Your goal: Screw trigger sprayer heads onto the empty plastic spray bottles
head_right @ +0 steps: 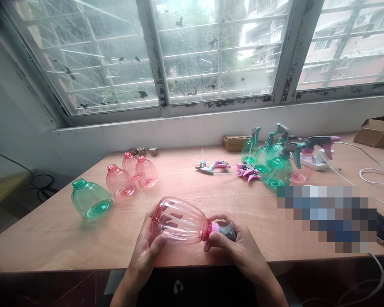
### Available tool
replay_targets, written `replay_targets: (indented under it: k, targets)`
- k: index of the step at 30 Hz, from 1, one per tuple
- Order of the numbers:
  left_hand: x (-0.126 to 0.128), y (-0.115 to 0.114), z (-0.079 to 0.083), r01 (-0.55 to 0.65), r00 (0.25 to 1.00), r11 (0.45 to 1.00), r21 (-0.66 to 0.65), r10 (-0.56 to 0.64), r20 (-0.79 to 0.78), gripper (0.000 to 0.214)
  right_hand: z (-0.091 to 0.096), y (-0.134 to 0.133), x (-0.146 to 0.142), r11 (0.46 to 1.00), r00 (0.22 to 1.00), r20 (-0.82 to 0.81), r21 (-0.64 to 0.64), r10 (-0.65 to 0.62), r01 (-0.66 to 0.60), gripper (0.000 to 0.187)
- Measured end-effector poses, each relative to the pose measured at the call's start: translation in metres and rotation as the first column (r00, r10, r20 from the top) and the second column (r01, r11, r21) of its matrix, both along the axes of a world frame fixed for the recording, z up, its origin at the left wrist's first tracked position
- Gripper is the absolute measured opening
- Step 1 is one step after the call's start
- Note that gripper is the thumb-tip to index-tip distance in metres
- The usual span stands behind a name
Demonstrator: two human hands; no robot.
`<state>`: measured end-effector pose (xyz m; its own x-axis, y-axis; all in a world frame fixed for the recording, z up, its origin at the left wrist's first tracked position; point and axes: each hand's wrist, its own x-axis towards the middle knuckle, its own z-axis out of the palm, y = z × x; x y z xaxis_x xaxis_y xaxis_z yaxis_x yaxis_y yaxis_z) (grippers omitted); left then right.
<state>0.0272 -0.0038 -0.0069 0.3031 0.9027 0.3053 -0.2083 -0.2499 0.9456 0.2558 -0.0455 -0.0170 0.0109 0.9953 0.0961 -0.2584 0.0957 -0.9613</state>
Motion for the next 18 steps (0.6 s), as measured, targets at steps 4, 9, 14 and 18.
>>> replay_targets:
  k: [4,9,14,18]
  targets:
    - [0.001,0.000,0.000,0.005,1.000,1.000,0.014,-0.005,-0.009,0.073,-0.002,0.000,0.001,1.000,1.000,-0.018,0.019,0.013,-0.013,0.040]
    - [0.002,-0.001,0.001,0.018,1.000,1.000,-0.003,-0.018,0.001,0.071,-0.003,0.001,0.001,1.000,1.000,0.027,0.028,0.006,-0.007,0.038]
    - [0.000,0.001,-0.002,0.043,0.999,0.998,0.034,-0.042,-0.023,0.069,-0.007,0.002,0.003,0.999,1.000,0.025,0.034,0.017,-0.018,0.038]
    - [-0.002,0.001,-0.003,0.068,0.997,0.996,0.055,-0.067,-0.033,0.074,-0.011,0.002,0.005,0.999,1.000,-0.017,0.054,0.002,-0.001,0.039]
